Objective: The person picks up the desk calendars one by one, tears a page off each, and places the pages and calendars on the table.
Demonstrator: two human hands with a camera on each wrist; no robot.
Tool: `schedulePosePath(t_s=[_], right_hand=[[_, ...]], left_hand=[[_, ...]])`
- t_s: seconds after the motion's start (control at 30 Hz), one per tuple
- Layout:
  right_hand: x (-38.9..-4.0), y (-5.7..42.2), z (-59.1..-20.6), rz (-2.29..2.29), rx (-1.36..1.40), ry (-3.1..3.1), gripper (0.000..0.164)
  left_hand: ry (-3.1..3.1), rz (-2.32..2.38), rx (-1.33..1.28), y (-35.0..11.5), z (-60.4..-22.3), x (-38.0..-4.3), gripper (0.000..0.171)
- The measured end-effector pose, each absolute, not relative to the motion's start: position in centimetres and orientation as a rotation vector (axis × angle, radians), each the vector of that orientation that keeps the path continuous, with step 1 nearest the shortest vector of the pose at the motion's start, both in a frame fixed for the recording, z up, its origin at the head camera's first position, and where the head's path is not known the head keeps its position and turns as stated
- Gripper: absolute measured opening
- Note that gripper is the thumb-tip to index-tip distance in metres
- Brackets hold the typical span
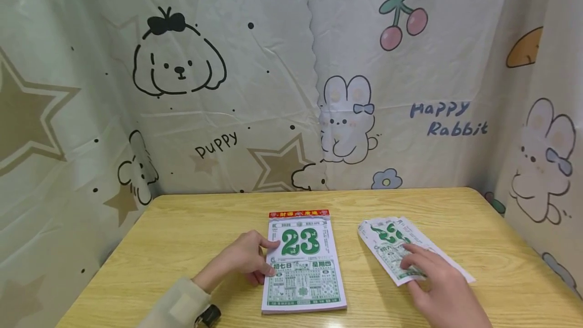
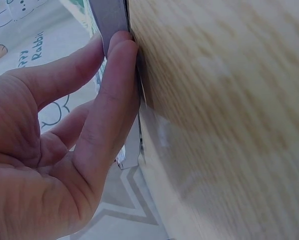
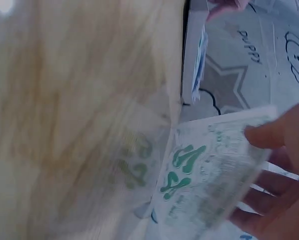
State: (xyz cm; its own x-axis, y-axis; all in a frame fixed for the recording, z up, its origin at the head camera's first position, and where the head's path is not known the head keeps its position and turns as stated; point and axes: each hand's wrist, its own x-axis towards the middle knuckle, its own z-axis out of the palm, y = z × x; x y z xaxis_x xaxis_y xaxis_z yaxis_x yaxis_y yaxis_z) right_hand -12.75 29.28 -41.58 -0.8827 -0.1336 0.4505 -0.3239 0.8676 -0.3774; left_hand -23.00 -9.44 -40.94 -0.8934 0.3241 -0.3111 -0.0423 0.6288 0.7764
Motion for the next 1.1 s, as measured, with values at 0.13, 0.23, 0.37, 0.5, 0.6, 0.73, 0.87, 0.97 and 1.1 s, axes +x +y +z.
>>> schedulePosePath(t_s=[0.13,0.23,0.37,0.5,0.6,0.73,0.87,0.97,1.1], right_hand=[[-13.3,28.4,-42.0,0.713,0.335,-3.021,0.033],[-13.9,28.0,-42.1,0.817,0.31,-3.227,0.043],[-14.3,27.7,-42.1,0.827,0.283,-3.273,0.057],[-15.1,28.2,-42.0,0.659,0.287,-3.219,0.071],[-15.9,28.8,-42.4,0.557,0.339,-3.206,0.073],[-16.4,29.2,-42.9,0.538,0.374,-3.255,0.073],[-16.5,29.3,-43.2,0.551,0.375,-3.311,0.074],[-16.6,29.2,-43.3,0.532,0.376,-3.322,0.075],[-16.6,29.0,-43.2,0.508,0.367,-3.337,0.076]], left_hand=[[2.427,1.178,0.234,-9.5,-40.9,-23.0,0.06],[2.427,1.181,0.239,-9.5,-40.9,-23.0,0.061],[2.428,1.177,0.237,-9.4,-40.8,-22.9,0.061],[2.428,1.175,0.236,-9.4,-40.7,-22.9,0.061],[2.427,1.174,0.235,-9.4,-40.8,-22.9,0.061],[2.43,1.171,0.237,-9.3,-40.8,-22.9,0.061],[2.434,1.155,0.242,-9.3,-40.7,-23.0,0.061],[2.438,1.14,0.244,-9.2,-40.8,-23.1,0.061],[2.44,1.125,0.265,-9.3,-40.8,-23.2,0.061]])
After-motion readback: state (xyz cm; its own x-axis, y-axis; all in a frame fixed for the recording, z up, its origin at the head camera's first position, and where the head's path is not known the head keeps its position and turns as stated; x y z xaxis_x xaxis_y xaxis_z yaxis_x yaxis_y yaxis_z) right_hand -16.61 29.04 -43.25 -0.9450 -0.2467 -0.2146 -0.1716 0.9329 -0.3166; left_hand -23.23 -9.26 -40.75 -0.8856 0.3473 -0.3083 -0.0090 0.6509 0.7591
